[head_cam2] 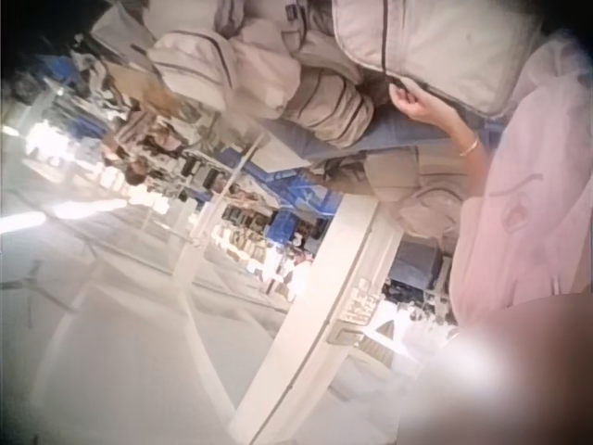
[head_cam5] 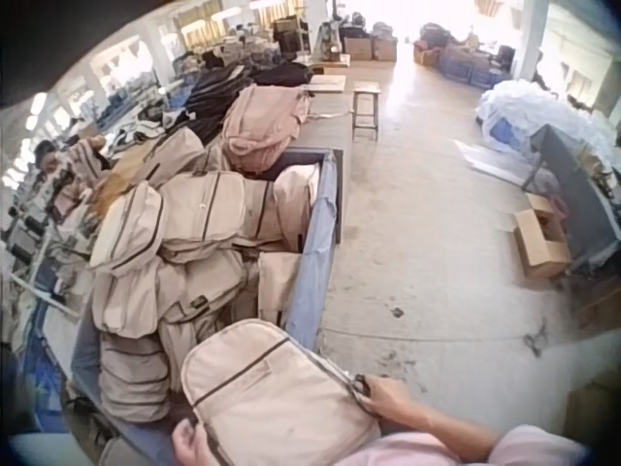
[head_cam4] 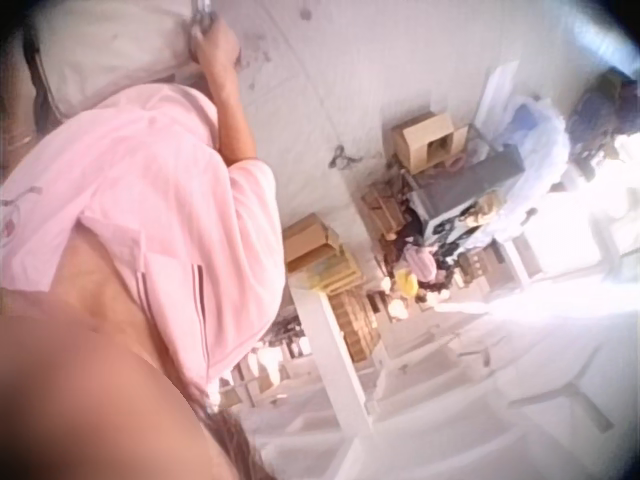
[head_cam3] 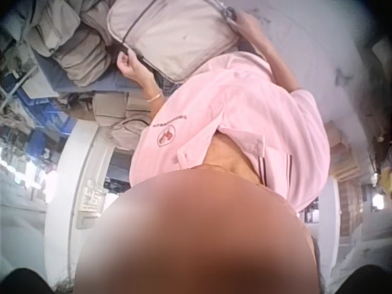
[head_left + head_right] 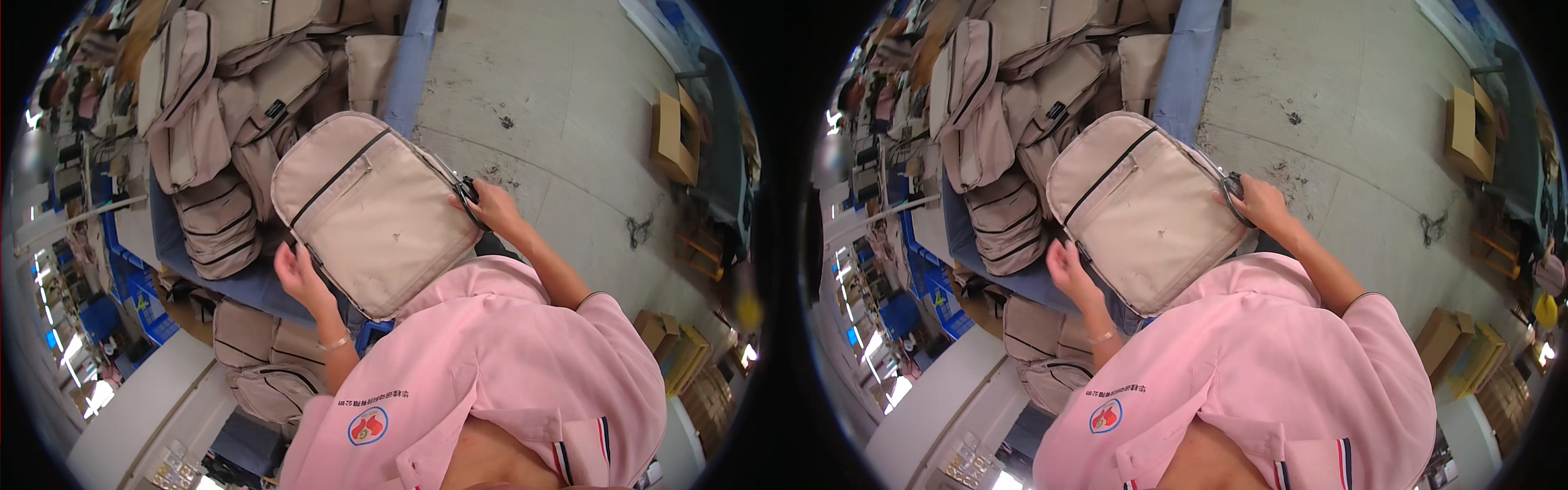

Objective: Use scissors to trim excess threads or materials from manufactured backpack components before placing them in a bin.

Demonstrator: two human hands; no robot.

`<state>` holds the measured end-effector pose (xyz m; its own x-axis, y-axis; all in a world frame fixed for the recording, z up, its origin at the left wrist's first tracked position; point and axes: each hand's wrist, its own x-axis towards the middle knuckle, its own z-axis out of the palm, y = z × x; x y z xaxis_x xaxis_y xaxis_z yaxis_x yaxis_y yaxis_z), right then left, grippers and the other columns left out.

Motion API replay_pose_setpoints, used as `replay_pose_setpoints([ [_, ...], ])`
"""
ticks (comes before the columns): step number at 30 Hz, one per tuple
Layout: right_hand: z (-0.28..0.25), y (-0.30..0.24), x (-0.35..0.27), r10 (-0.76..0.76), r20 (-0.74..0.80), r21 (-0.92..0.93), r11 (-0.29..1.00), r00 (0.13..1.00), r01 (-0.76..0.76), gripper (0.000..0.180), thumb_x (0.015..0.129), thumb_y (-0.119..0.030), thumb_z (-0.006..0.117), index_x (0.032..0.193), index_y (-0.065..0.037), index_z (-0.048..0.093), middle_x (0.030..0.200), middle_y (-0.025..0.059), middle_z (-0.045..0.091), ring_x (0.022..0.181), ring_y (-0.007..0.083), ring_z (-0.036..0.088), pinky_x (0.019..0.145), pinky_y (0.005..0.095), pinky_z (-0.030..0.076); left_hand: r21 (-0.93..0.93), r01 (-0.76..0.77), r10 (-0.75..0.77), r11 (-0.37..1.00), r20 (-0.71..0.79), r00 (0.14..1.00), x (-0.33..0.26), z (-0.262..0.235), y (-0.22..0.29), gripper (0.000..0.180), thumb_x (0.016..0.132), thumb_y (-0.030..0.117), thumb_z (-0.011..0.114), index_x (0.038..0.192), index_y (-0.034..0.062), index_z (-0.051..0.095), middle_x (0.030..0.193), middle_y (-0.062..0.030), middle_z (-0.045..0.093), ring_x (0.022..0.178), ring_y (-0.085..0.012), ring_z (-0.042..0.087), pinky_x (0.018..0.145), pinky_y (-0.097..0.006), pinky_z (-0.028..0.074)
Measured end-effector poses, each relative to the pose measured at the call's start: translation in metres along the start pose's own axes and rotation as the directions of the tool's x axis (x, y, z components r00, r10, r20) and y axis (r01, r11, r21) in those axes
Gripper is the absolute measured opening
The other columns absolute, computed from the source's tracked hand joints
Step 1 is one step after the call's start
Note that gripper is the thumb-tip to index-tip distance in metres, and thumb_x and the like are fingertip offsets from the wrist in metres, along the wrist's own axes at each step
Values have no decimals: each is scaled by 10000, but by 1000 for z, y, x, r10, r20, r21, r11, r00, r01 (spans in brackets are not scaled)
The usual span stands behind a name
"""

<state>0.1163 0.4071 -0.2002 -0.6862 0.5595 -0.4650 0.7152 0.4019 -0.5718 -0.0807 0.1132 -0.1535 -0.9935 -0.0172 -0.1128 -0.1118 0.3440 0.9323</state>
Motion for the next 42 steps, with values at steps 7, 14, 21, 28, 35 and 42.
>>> replay_pose_setpoints([
  [7, 3, -8, 18, -33, 83, 0, 999, 996, 33, 577, 879, -580, 614, 882, -5, 576, 797, 233, 650, 782, 415, 642, 686, 494, 481, -313, 442, -464, 841, 2, 886, -103, -17, -26, 244, 948, 156, 668, 1105, -30, 649, 1055, -50, 669, 957, -112, 580, 880, -252, 453],
  [14, 68, 31, 16, -147, 54, 164, 977, 988, 137, 557, 940, -547, 559, 875, 5, 525, 809, 278, 604, 801, 478, 585, 697, 499, 460, -311, 219, -283, 925, -177, 943, -97, -13, -15, 169, 949, 130, 664, 981, -33, 696, 946, 3, 663, 833, -87, 561, 762, -245, 462],
  [21, 19, 17, 46, -71, -114, 683, 719, 991, 130, 448, 942, -508, 614, 958, -63, 563, 676, 29, 528, 598, 133, 566, 578, 299, 452, 348, -350, 351, 870, 63, 934, -114, -81, 75, 124, 882, 89, 697, 946, -17, 694, 901, -79, 675, 807, -195, 613, 737, -291, 487],
  [28, -27, -60, 40, -362, -376, 628, 577, 853, 522, 205, 969, -216, 609, 1032, -30, 554, 832, 35, 599, 829, 134, 632, 700, 288, 504, 527, -773, 627, 352, 480, 613, -32, -99, 118, 101, 814, 153, 724, 907, 114, 715, 881, -13, 678, 892, -205, 601, 1035, -442, 345],
  [35, 30, -84, 29, -721, 42, 25, 693, 692, 721, 505, 843, -467, 725, 877, -7, 520, 863, 156, 565, 811, 358, 598, 689, 435, 477, 504, -788, 546, 353, 574, 611, 24, -33, 47, 96, 837, 179, 715, 913, 122, 725, 920, 34, 693, 965, -176, 585, 1123, -492, 247],
  [42, 11, -89, 61, -726, 352, -149, 580, 591, 801, 625, 843, -598, 653, 981, 3, 548, 950, 175, 552, 889, 382, 587, 716, 468, 484, 451, -770, 543, 452, 545, 638, 43, -32, 30, 85, 843, 201, 710, 895, 137, 729, 888, 51, 678, 960, -173, 570, 1124, -516, 217],
])
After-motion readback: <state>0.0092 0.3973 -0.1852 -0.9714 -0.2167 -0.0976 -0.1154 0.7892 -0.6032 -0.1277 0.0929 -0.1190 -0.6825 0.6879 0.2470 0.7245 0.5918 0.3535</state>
